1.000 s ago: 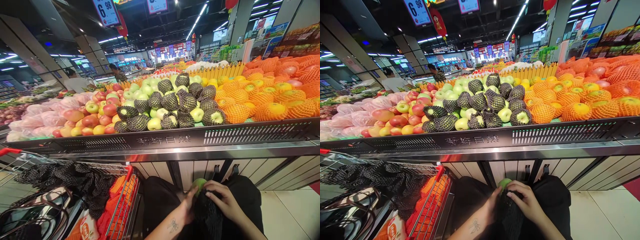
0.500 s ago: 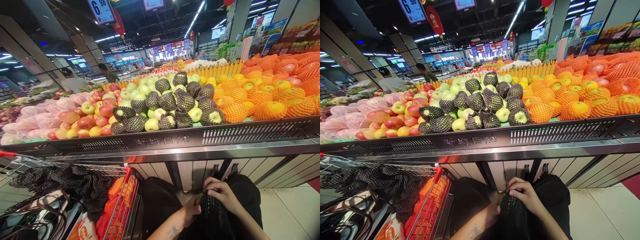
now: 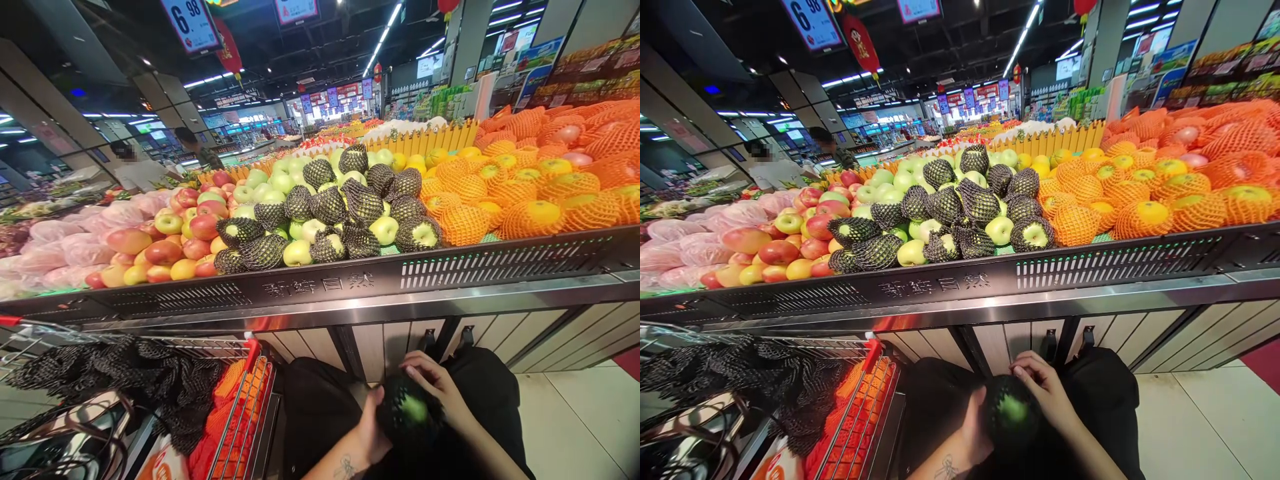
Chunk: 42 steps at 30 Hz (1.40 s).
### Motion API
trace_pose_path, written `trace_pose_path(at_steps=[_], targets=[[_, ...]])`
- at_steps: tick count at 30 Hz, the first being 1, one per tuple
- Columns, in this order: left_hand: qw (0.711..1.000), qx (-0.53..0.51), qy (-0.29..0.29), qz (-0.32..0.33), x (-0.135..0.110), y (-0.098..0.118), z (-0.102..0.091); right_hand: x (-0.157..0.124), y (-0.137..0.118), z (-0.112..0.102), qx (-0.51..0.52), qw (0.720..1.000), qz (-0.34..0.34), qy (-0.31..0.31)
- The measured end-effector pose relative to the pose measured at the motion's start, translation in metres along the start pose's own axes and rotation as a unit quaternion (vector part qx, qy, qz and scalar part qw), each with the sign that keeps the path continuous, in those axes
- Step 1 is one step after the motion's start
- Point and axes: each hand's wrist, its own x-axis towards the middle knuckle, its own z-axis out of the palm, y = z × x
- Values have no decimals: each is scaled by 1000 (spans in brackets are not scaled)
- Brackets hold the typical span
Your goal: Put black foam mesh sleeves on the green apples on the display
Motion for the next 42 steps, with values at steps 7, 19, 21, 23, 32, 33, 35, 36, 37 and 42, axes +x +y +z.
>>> trace_pose_path(at_steps=[7,19,21,23,32,33,35,36,37,42], targets=[[992,-34,74,98,10,23,3,-26,-28,-6,-189,951,-239,46],[976,63,139,156,6,15,-7,-25,-37,1,-224,952,-208,6],[973,67,139,170,6,16,-6,-25,-34,1,-223,961,-162,-14],[969,89,137,184,6,17,-6,-27,-30,2,-219,968,-121,-28],[940,244,134,198,-3,23,-16,-30,-24,-13,-189,972,-140,20],[940,247,141,191,-3,23,-17,-29,-26,-14,-202,967,-149,34],[941,248,142,179,-2,22,-17,-28,-29,-15,-236,954,-180,44],[941,252,137,176,-2,22,-16,-28,-30,-14,-254,946,-198,37],[940,260,133,179,-1,21,-16,-28,-30,-12,-269,939,-213,26],[925,295,141,192,-1,15,-17,-35,-20,0,-293,938,-183,-3]])
